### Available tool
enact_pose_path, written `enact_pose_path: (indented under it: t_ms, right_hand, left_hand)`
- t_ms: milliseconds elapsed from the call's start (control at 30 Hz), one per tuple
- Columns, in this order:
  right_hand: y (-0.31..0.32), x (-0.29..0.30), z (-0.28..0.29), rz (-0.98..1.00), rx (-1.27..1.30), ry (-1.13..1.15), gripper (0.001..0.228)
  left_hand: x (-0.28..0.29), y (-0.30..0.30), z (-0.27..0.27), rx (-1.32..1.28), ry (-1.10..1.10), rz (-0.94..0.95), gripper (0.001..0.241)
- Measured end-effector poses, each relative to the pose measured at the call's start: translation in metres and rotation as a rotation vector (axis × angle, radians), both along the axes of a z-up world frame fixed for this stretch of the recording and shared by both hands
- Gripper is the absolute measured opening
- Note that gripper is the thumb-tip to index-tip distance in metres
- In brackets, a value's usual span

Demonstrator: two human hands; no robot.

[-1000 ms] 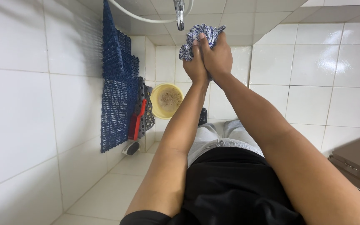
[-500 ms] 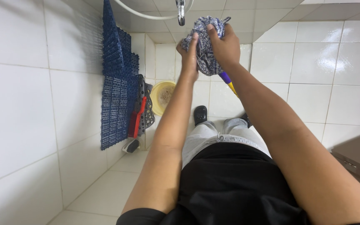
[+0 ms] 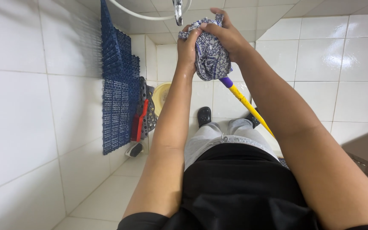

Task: The person rinses a patterned cloth under a tap, then uses a yellow mop to clean the tiled bathroom floor. They wipe a brown door with a peach-colored cloth, rinse the cloth in a pink cup at the sink, and continue mopping the floor before rinsing the mop head under the tap.

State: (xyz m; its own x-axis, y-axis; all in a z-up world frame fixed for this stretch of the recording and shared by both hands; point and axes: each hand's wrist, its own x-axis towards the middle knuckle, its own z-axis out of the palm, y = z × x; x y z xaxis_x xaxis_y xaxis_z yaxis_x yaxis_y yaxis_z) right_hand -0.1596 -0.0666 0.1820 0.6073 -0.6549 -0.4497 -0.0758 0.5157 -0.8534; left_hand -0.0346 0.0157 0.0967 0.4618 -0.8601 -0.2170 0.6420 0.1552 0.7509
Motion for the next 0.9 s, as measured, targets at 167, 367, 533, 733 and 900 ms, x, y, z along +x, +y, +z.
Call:
enact_pose_path:
  t_ms: [167,367,533,733,900]
  right_hand:
    - [-0.007,0.001,-0.028,0.01,-0.108,-0.025,0.04]
    - [0.003,0.005,-0.037,-0.117,-0.429,0.217,0.037]
    - [0.015,0.009,-0.025,-0.17,-0.578,0.293,0.039]
    - [0.018,0.016,-0.017,-0.227,-0.609,0.366,0.039]
    - [0.019,0.02,-0.029,-0.212,-0.621,0.317,0.038]
  left_hand:
    - [-0.002,-0.008,-0.016,0.046,-0.038,0.044,0.025]
    - [0.001,-0.002,0.042,0.253,-0.118,-0.082,0.05]
    - [0.003,-0.006,0.017,0.322,-0.248,-0.071,0.052]
    - [-0.007,-0.008,0.008,0.34,-0.237,0.158,0.041]
    - [0.001,-0.009,-0.023,0.327,-0.36,0.205,0.039]
